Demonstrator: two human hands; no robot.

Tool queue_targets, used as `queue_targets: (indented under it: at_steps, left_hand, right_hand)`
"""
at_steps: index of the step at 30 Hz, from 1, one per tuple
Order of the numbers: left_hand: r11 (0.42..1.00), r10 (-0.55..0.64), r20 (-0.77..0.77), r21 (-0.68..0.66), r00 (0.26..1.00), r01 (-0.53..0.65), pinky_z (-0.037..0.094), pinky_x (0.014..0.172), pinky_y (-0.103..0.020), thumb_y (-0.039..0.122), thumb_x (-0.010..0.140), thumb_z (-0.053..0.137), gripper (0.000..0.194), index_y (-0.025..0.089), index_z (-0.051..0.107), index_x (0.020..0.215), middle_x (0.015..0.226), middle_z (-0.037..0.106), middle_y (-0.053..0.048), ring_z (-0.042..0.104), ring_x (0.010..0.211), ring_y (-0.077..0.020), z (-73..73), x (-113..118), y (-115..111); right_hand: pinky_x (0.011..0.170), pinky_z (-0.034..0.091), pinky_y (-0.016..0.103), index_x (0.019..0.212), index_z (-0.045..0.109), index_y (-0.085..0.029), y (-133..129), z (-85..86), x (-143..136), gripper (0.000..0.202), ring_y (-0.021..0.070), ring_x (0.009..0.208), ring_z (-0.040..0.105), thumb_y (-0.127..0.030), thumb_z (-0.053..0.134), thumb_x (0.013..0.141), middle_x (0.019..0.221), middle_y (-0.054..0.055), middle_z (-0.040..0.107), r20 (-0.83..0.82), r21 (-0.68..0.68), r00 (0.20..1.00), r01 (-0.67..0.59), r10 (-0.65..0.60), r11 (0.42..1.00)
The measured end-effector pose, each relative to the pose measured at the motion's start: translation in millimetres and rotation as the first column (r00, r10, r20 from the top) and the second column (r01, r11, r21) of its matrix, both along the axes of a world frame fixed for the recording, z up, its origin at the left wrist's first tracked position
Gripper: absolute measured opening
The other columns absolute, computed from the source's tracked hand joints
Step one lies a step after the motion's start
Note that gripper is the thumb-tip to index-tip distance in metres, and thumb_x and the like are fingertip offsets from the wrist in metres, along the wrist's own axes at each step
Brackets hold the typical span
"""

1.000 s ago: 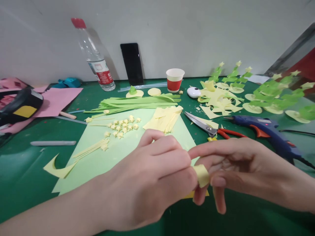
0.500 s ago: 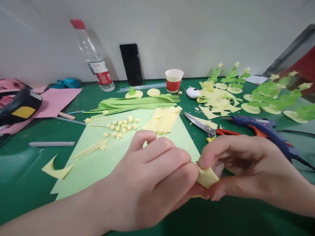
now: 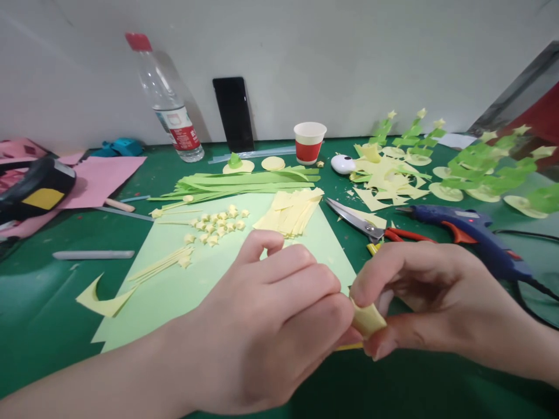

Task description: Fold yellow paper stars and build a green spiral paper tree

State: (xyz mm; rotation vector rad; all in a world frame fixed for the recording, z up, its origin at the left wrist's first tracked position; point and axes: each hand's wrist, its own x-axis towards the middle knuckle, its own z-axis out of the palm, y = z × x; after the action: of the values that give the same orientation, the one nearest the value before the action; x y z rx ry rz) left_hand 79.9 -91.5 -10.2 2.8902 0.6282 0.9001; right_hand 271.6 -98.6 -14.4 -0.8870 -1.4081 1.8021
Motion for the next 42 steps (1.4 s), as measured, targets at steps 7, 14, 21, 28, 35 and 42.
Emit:
queue_targets:
  at_steps: [7,14,21,28,35,42]
  left_hand:
    - [0.999,-0.004,0.026,-0.036,1.000,0.005,0.024,0.070,-0.029,0.012,0.091,0.040,0.031,0.017,0.053,0.063,0.062,0.052,0.007,0.043,0.060,-0.0085,0.7,-0.4,-1.0]
    - [0.999,0.026,0.013,-0.034,1.000,-0.025,0.023,0.070,-0.030,0.014,0.092,0.038,0.034,0.018,0.053,0.063,0.062,0.053,0.007,0.042,0.060,-0.0094,-2.0,-0.7,-0.8]
    - [0.996,0.084,-0.028,0.027,0.996,-0.083,0.025,0.068,-0.029,0.018,0.093,0.036,0.033,0.018,0.053,0.065,0.062,0.052,0.007,0.044,0.058,-0.0083,-0.1,-0.4,-1.5]
    - [1.000,-0.028,0.036,-0.003,0.999,0.028,0.030,0.066,-0.028,0.006,0.086,0.039,0.028,0.014,0.053,0.063,0.062,0.050,0.003,0.040,0.058,-0.0101,-3.4,-0.3,-4.9]
    - [0.996,-0.037,0.118,-0.081,0.992,0.047,0.033,0.064,-0.029,0.009,0.085,0.036,0.028,0.014,0.053,0.063,0.061,0.048,0.001,0.041,0.057,-0.0108,-7.8,0.7,-8.3]
    - [0.990,-0.075,0.075,-0.116,0.994,0.084,0.032,0.069,-0.026,0.007,0.088,0.041,0.024,0.015,0.054,0.071,0.068,0.054,0.004,0.046,0.066,-0.0082,4.8,-0.6,2.1]
  right_hand:
    - [0.054,0.052,0.008,0.070,0.061,-0.020,-1.2,-1.3,0.3,0.029,0.0065,0.056,0.064,0.005,0.069,0.057,0.059,-0.006,0.065,-0.008,-0.044,1.000,-0.022,0.022,0.999]
    - [0.052,0.052,0.007,0.071,0.060,-0.021,-0.9,-0.8,0.1,0.028,0.0055,0.054,0.064,0.003,0.069,0.060,0.060,-0.007,0.067,-0.047,-0.122,0.998,-0.037,0.032,0.992]
    - [0.050,0.051,0.005,0.069,0.059,-0.020,-1.0,-3.1,-0.2,0.027,0.0046,0.052,0.063,0.003,0.070,0.059,0.057,-0.007,0.066,-0.072,-0.178,0.997,-0.015,0.003,0.984]
    - [0.053,0.053,0.009,0.071,0.058,-0.017,-4.0,-4.7,-3.0,0.026,0.0060,0.053,0.064,0.004,0.068,0.059,0.061,-0.005,0.066,-0.109,-0.106,0.994,-0.040,0.029,0.994]
    - [0.054,0.052,0.009,0.071,0.054,-0.018,-9.9,-6.4,-5.6,0.024,0.0064,0.056,0.064,-0.001,0.069,0.061,0.061,-0.005,0.064,-0.067,-0.128,0.997,-0.043,0.034,0.991]
    - [0.060,0.053,0.015,0.086,0.059,-0.021,-2.2,-0.8,7.2,0.012,0.0084,0.065,0.066,-0.015,0.064,0.077,0.070,-0.004,0.067,-0.136,-0.056,0.976,-0.182,0.173,0.982]
